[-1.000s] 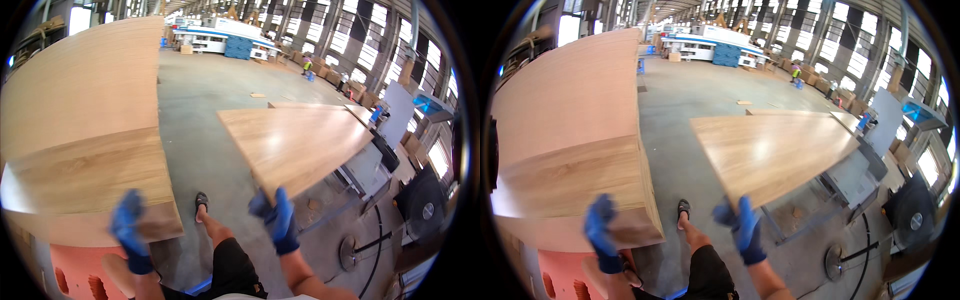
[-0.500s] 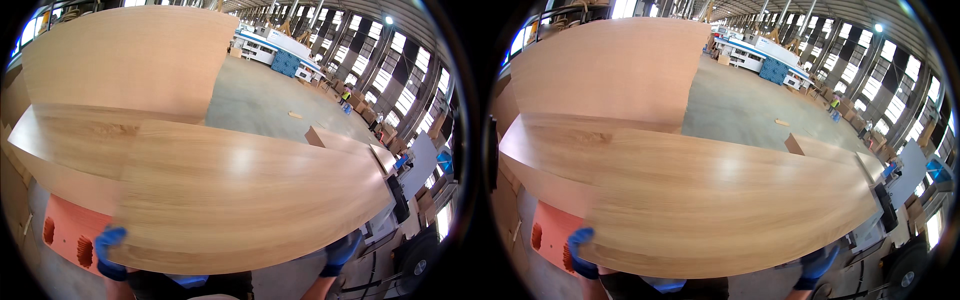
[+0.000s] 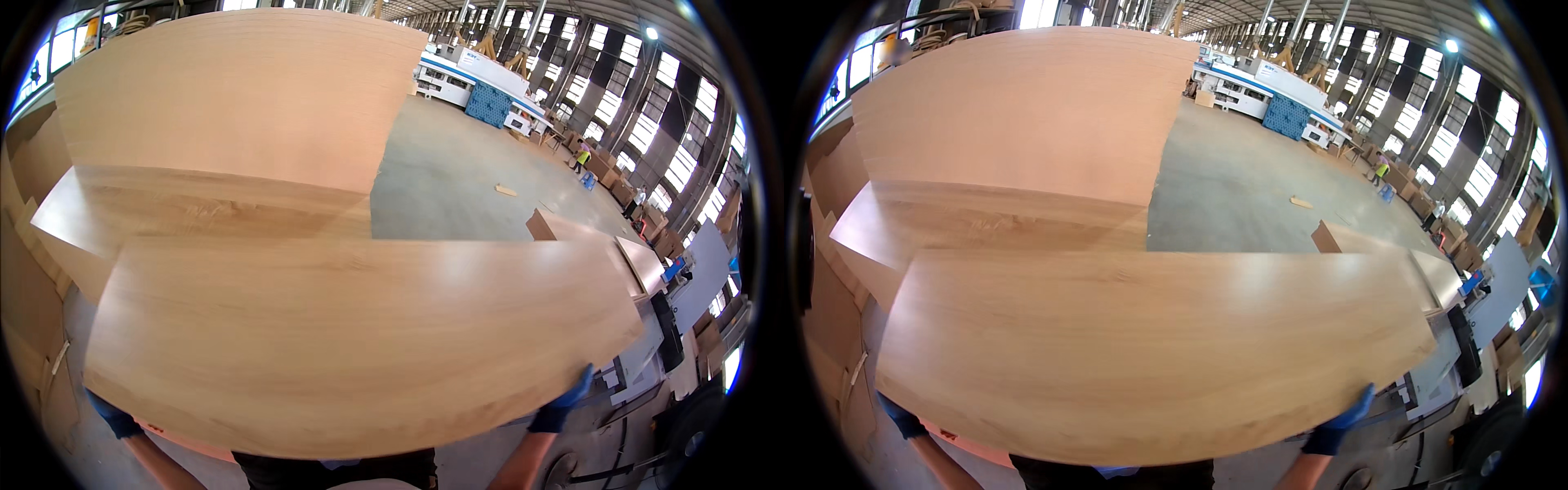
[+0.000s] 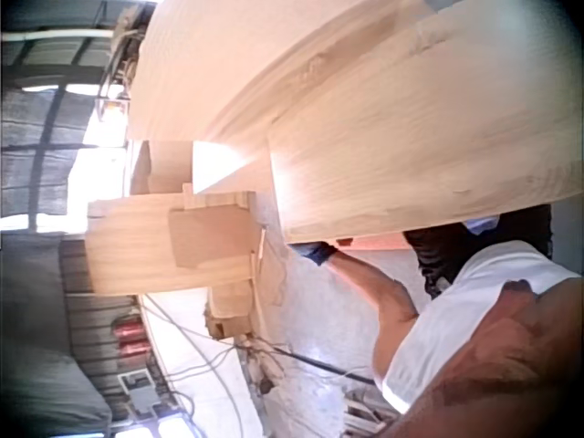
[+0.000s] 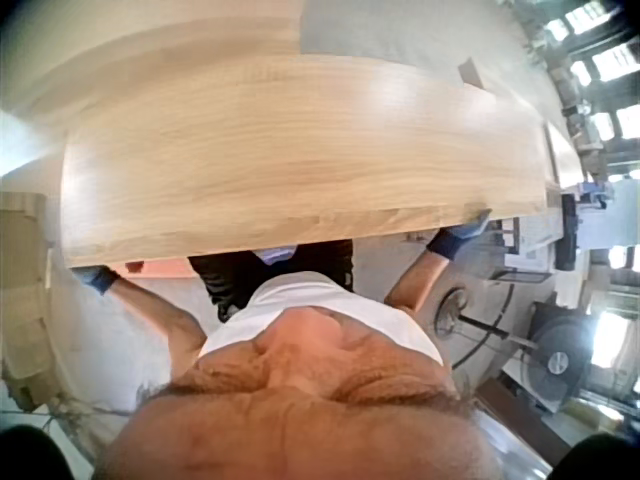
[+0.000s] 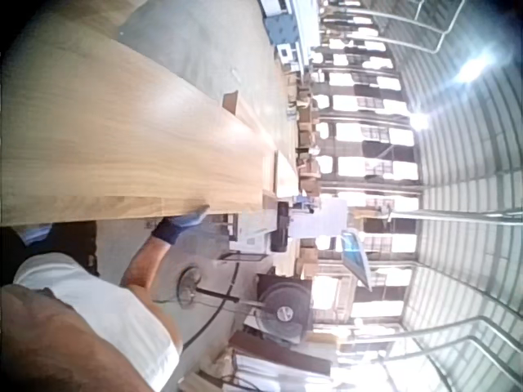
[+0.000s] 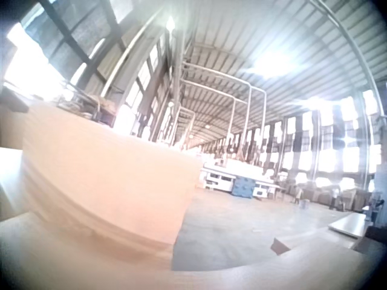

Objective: The person repeatedly picks up large, light-colored wooden panels from a stack and places them onto a metal workbench. The person wears blue gloves and flip-flops while performing this repetitive stacking task in a workshop environment.

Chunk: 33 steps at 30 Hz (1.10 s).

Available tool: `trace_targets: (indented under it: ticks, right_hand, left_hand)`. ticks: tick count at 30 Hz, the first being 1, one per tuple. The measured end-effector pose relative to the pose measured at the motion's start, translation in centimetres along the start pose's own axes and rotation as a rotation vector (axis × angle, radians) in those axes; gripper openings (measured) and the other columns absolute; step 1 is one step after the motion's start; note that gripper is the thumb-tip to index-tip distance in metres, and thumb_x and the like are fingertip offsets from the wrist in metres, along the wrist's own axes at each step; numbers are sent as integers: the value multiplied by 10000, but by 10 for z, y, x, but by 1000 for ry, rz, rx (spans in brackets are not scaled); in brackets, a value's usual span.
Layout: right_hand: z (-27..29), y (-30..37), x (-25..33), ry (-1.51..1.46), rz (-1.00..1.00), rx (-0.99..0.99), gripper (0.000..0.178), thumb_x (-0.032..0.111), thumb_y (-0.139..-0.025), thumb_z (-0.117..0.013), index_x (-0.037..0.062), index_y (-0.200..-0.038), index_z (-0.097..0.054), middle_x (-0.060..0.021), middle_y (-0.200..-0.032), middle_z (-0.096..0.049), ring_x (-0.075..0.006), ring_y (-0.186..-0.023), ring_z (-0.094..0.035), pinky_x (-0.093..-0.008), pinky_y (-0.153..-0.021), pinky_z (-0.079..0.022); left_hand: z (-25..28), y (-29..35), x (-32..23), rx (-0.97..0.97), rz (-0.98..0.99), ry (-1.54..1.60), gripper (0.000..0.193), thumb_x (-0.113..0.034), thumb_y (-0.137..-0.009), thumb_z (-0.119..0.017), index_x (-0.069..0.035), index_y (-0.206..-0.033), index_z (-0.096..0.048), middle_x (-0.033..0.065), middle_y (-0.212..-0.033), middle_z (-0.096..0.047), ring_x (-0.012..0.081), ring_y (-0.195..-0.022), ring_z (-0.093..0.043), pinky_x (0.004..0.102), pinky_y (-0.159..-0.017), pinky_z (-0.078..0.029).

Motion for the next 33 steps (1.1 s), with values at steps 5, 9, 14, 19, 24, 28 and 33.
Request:
trace_targets:
  ticks: [5,9,14,19,24,28,33]
  right_hand:
    - [-139,108,-77,-113,-169,75,446,366,-958,-449,26,-1245,-479,-121,-1190,-543,-234,-1095,-533,-385,-931,-441]
    - [-216,197,-123,-63,-968,412,428,397,-979,-407,64,-1228,-508,-121,-1053,-629,-243,-924,-648,-385,-768,-537]
    - [-242,226,-148,313,-981,1176,352,176,-971,-488,-15,-1267,-499,-135,-1124,-619,-179,-1035,-594,-320,-858,-484]
    - [-217,125,-123,180,-381,638,305,82,-942,-460,-68,-1195,-541,-132,-1122,-614,-187,-1013,-588,-329,-864,-480]
    - [-221,42,-171,751,-149,565,313,157,-953,-493,-66,-1160,-565,-109,-1087,-626,-148,-987,-569,-274,-893,-439]
    - [-234,46,-241,651,-585,723,428,311,-928,-563,-58,-1143,-563,-49,-1037,-617,-90,-884,-540,-253,-814,-445]
    - [-249,54,-280,723,-553,765,429,315,-939,-538,-60,-1147,-545,-67,-1014,-622,-100,-879,-546,-266,-796,-460]
  left_hand:
    - [-19,-39,9,-377,274,569,468,-413,-957,-421,-64,-1257,-508,38,-1231,-575,193,-1065,-566,382,-939,-441]
    - [-144,-21,17,57,5,377,423,-376,-947,-465,-80,-1244,-515,57,-1186,-592,217,-1064,-569,371,-926,-449]
    - [-222,5,63,-352,310,63,370,-319,-935,-541,-100,-1233,-522,25,-1104,-596,166,-953,-583,306,-789,-484]
    - [-213,-55,94,-351,11,-65,404,-170,-915,-586,52,-1238,-489,104,-1142,-579,173,-940,-561,309,-833,-461]
    - [-182,-121,111,-373,-157,-467,438,-205,-917,-574,99,-1221,-488,171,-1139,-599,226,-952,-578,333,-851,-456]
    - [-171,-161,116,-369,-152,-689,436,-242,-921,-563,106,-1179,-518,187,-1099,-625,244,-935,-599,342,-837,-460]
    - [-163,-205,112,-436,-117,-1029,542,-345,-905,-563,132,-1157,-519,258,-1124,-607,354,-1011,-597,385,-865,-456]
Point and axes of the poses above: each hand's wrist, its own y-axis away from the middle knuckle, its own z-axis out of the back of the hand, x = y × z, the point moved 2 cm from there along -y, towards the middle knuckle
